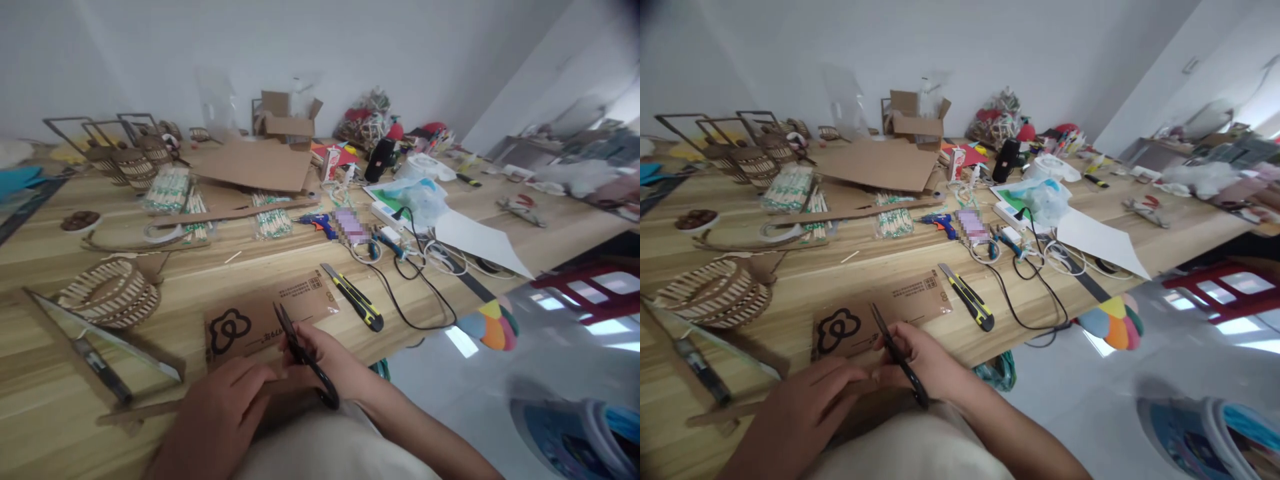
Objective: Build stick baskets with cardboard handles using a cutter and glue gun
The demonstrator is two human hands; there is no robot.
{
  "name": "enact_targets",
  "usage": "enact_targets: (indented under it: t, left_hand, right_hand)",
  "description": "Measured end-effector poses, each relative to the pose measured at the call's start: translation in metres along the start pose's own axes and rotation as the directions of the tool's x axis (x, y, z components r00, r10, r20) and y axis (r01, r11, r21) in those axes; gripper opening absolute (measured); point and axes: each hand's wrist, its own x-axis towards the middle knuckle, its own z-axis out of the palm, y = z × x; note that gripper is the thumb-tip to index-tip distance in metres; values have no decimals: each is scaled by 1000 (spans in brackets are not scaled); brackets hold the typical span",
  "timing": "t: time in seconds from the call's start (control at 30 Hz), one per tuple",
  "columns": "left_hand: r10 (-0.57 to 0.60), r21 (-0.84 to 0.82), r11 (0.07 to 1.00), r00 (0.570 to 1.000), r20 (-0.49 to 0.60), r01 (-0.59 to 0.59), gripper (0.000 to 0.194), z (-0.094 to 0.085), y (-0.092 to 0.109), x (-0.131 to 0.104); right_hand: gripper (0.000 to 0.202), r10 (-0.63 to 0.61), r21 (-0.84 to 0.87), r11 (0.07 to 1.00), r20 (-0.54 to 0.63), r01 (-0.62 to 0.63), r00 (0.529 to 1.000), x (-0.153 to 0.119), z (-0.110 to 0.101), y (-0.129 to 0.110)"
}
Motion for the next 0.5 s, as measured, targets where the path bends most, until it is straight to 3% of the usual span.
enact_targets:
  t: [0.07,0.13,0.2,0.3,0.5]
  left_hand:
    - [-71,32,997,997,24,70,31,-4,-4,-4]
    - [-182,81,981,981,71,176,30,-8,-12,-9]
    - [-319,151,941,943,99,302,32,-11,-23,-17]
    - [-458,234,876,880,124,422,37,-11,-42,-30]
    - [-475,196,874,866,154,445,44,-9,-62,-44]
  right_hand:
    - [38,-39,-244,970,-57,24,998,4,-9,-12]
    - [35,-143,-595,802,-99,57,985,11,-23,-29]
    - [39,-221,-875,482,-60,55,973,23,-41,-50]
    - [38,-236,-995,-24,-92,-100,967,55,-75,-79]
    - [38,-161,-978,-168,-96,-123,982,133,-140,-104]
